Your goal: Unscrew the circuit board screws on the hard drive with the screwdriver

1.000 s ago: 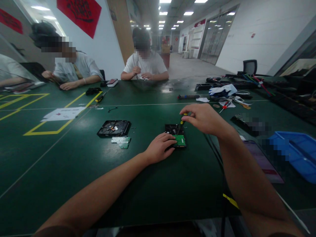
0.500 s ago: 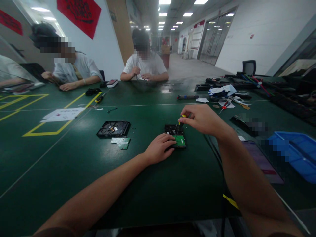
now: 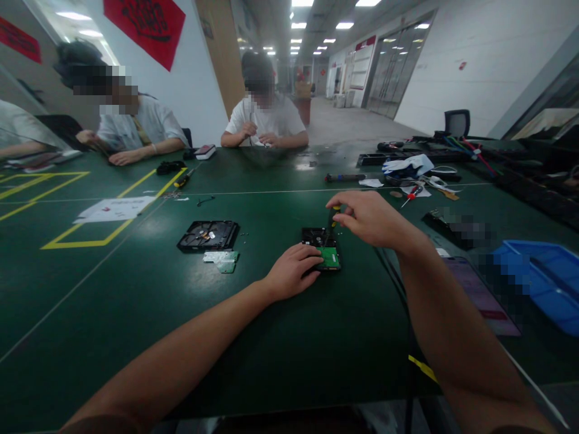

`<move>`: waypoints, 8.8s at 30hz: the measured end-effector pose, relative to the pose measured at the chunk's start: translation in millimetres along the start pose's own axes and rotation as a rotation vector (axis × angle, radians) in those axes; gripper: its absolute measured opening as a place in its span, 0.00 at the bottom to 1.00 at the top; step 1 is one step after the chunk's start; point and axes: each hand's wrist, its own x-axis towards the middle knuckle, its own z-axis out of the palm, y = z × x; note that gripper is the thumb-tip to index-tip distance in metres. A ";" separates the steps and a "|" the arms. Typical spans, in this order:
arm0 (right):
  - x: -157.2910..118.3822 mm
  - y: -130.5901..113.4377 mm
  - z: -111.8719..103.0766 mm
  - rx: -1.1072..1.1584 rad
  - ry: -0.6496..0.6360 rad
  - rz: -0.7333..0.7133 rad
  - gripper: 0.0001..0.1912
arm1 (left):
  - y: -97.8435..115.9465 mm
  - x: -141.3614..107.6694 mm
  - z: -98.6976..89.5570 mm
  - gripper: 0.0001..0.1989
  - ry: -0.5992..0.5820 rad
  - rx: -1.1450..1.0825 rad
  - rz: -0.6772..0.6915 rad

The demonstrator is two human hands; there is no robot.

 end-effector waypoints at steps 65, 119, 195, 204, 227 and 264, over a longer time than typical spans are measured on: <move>3.3 -2.9 1.6 -0.026 0.063 -0.006 0.13 | 1.6 -1.1 -0.6 0.19 -0.014 0.076 -0.004; -0.1 -7.0 -2.6 -0.089 0.009 0.034 0.11 | 2.4 0.5 -3.1 0.18 -0.027 0.079 0.021; -3.1 -3.1 -4.3 0.008 0.015 0.050 0.09 | 2.9 0.5 -3.5 0.18 -0.044 0.075 0.000; -0.6 -4.0 -1.5 0.015 0.034 -0.013 0.09 | 2.6 0.1 -3.5 0.19 -0.044 0.071 -0.001; 1.6 -3.9 5.9 -0.035 0.026 -0.036 0.17 | 2.6 0.4 -2.5 0.19 -0.044 0.081 -0.002; 0.7 -3.6 1.1 -0.056 -0.002 0.061 0.11 | 1.4 0.0 -2.1 0.19 -0.024 0.085 0.015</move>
